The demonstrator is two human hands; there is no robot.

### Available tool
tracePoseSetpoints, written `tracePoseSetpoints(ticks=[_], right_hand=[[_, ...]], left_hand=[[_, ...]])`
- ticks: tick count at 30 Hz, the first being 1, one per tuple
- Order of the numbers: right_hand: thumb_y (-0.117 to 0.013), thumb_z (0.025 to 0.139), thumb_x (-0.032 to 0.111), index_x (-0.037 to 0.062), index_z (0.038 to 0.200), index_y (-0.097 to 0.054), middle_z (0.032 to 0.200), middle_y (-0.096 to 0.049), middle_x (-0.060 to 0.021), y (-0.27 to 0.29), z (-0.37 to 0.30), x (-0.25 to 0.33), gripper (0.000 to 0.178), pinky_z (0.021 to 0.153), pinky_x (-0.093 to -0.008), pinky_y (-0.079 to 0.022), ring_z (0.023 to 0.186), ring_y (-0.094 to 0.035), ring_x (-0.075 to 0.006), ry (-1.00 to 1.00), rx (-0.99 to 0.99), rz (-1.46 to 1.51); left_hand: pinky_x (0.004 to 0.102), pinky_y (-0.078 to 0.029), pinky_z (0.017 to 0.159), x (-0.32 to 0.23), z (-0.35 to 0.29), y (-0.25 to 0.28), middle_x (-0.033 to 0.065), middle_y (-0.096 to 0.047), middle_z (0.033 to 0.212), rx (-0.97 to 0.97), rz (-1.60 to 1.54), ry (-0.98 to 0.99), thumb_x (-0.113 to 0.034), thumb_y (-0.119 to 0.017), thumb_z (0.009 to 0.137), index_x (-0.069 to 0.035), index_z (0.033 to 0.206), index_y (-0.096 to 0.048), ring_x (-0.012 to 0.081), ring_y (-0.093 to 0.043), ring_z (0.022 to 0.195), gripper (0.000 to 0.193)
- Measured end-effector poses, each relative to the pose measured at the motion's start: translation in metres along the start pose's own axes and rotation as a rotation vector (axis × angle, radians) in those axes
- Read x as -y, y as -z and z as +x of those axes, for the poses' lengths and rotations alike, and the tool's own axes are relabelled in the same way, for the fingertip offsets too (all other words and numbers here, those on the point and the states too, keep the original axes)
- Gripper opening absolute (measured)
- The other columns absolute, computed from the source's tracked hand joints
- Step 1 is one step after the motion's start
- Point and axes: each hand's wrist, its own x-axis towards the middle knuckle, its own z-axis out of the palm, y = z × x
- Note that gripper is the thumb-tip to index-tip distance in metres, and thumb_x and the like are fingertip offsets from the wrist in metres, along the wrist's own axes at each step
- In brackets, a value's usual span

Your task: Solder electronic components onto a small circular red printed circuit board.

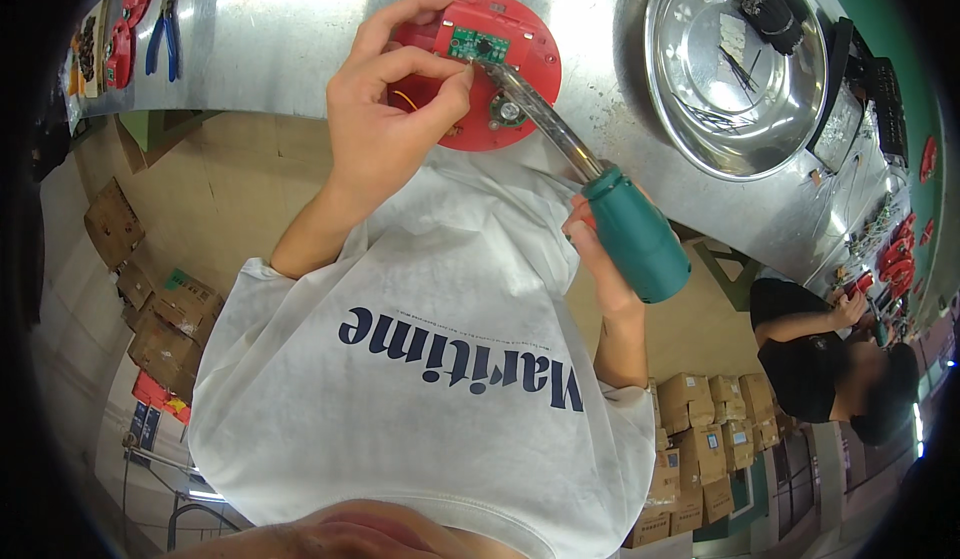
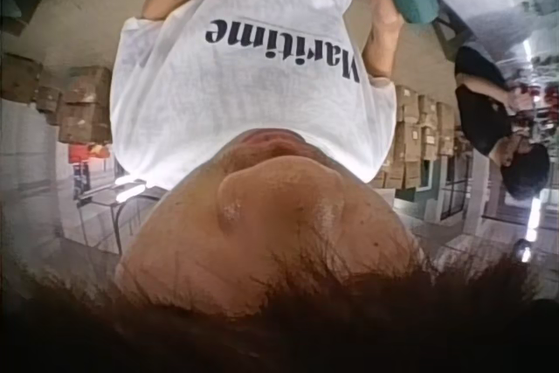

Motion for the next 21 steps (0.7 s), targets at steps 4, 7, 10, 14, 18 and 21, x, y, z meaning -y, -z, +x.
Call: tracePoseSetpoints(ticks=[4, 7, 10, 14, 18, 21], right_hand=[[-0.058, 0.076, 0.012, -0.0047, 0.093, -0.054, 0.092, -0.055, -0.0171, 0.008, -0.010, -0.009, 0.025, 0.064, -0.0307, -0.043, 0.068, -0.054, -0.0201, -0.105, -0.070, 0.300], [-0.058, 0.075, 0.013, -0.0048, 0.097, -0.052, 0.097, -0.052, -0.0187, 0.018, -0.014, -0.017, 0.029, 0.063, -0.0315, -0.043, 0.069, -0.053, -0.0228, -0.022, -0.025, 0.359], [-0.057, 0.074, 0.013, -0.0055, 0.101, -0.051, 0.091, -0.051, -0.0168, 0.021, -0.017, -0.016, 0.033, 0.062, -0.0319, -0.044, 0.067, -0.052, -0.0237, -0.027, -0.083, 0.407], [-0.058, 0.073, 0.013, -0.0040, 0.109, -0.049, 0.087, -0.048, -0.0156, 0.032, -0.019, -0.017, 0.041, 0.056, -0.0307, -0.044, 0.064, -0.049, -0.0237, 0.073, -0.195, 0.474], [-0.055, 0.073, 0.013, -0.0048, 0.106, -0.049, 0.092, -0.048, -0.0155, 0.050, -0.023, -0.028, 0.038, 0.057, -0.0310, -0.042, 0.065, -0.048, -0.0231, 0.212, -0.324, 0.561], [-0.054, 0.077, 0.015, -0.0045, 0.097, -0.051, 0.096, -0.047, -0.0145, 0.080, -0.024, -0.043, 0.029, 0.059, -0.0306, -0.038, 0.066, -0.045, -0.0197, 0.259, -0.332, 0.682]], left_hand=[[0.0293, -0.048, 0.084, -0.002, 0.001, 0.001, 0.0095, -0.057, 0.122, 0.015, -0.003, 0.034, 0.001, -0.069, 0.070, -0.001, 0.075, -0.070, 0.0199, -0.057, 0.104, 0.006], [0.0297, -0.047, 0.085, -0.005, 0.002, 0.003, 0.0095, -0.057, 0.122, 0.018, 0.002, 0.030, 0.001, -0.069, 0.070, -0.002, 0.075, -0.070, 0.0199, -0.057, 0.105, 0.006], [0.0300, -0.047, 0.085, -0.004, 0.004, 0.002, 0.0094, -0.057, 0.121, 0.028, 0.006, 0.034, 0.000, -0.069, 0.070, -0.002, 0.074, -0.069, 0.0199, -0.057, 0.105, 0.005], [0.0302, -0.046, 0.087, -0.007, 0.006, 0.006, 0.0087, -0.057, 0.120, 0.045, 0.010, 0.057, 0.000, -0.069, 0.070, -0.002, 0.074, -0.069, 0.0201, -0.056, 0.106, 0.005], [0.0302, -0.046, 0.088, -0.008, 0.007, 0.011, 0.0093, -0.057, 0.122, 0.077, 0.052, 0.044, -0.001, -0.069, 0.071, -0.002, 0.075, -0.069, 0.0200, -0.056, 0.106, 0.004], [0.0318, -0.046, 0.089, -0.012, 0.012, 0.023, 0.0108, -0.058, 0.124, 0.198, 0.152, -0.057, -0.002, -0.068, 0.075, -0.002, 0.084, -0.068, 0.0219, -0.056, 0.107, 0.009]])
